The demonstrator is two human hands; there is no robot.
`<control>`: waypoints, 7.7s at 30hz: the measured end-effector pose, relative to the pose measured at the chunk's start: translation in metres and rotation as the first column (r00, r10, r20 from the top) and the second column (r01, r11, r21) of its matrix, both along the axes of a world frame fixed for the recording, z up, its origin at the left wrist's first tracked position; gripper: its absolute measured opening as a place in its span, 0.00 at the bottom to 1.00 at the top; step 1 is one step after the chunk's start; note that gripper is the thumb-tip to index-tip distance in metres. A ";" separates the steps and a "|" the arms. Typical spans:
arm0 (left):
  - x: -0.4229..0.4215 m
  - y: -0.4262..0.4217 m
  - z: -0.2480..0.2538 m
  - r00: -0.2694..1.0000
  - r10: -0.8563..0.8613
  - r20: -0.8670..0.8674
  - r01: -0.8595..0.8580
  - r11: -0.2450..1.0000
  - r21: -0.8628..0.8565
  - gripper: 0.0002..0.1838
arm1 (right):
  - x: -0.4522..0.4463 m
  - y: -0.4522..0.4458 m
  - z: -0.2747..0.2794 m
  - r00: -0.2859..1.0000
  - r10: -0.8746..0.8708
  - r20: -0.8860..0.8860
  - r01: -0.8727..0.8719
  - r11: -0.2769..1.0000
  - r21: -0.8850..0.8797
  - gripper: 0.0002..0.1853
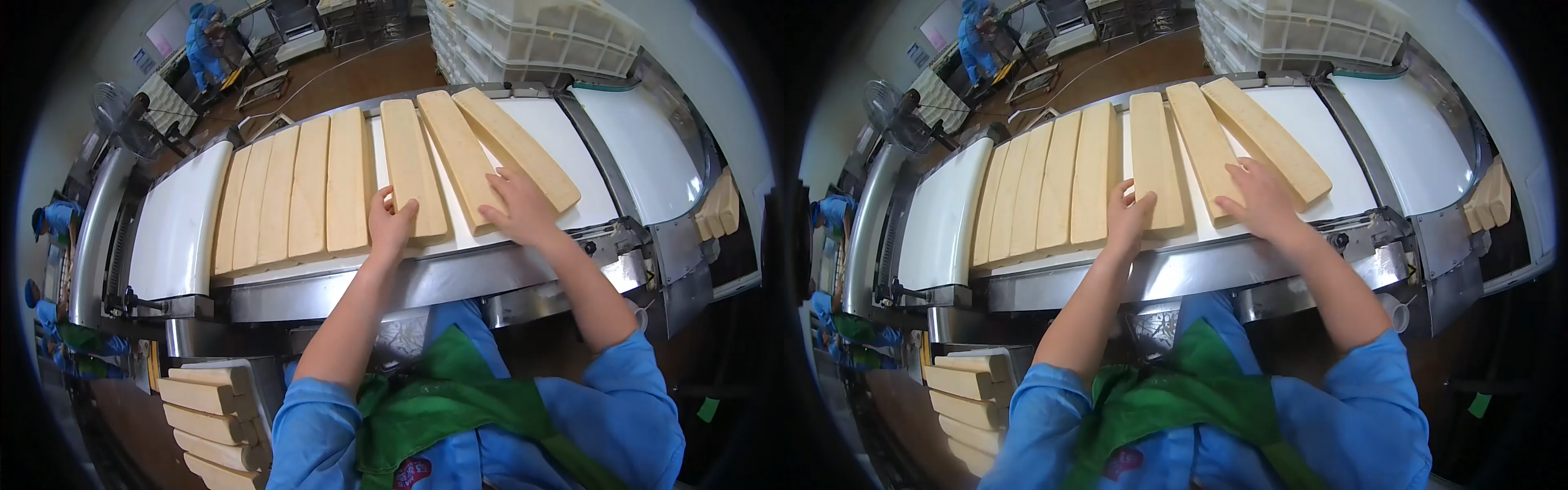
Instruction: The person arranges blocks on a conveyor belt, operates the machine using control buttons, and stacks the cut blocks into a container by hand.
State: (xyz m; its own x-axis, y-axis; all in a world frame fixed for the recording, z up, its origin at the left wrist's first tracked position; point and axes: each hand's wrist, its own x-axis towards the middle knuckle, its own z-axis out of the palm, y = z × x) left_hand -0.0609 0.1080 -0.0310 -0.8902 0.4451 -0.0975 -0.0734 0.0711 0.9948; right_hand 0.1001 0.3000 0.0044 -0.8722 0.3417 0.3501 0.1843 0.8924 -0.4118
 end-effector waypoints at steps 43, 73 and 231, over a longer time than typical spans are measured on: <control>0.146 -0.610 0.021 0.408 0.392 -0.825 -0.773 -0.332 -0.540 0.23 | -0.061 -0.161 -0.014 0.910 0.133 -0.393 -0.147 0.989 -0.006 0.16; 0.137 -0.336 0.134 0.281 -0.012 -0.960 -0.086 0.996 -0.038 0.43 | 0.005 -0.349 0.036 0.555 0.465 -0.690 -0.809 0.111 -0.577 0.57; 0.108 -0.389 0.035 0.752 -0.007 -0.659 -0.243 0.926 -0.287 0.16 | -0.055 -0.001 -0.039 0.965 -0.233 0.123 0.238 0.971 -0.029 0.45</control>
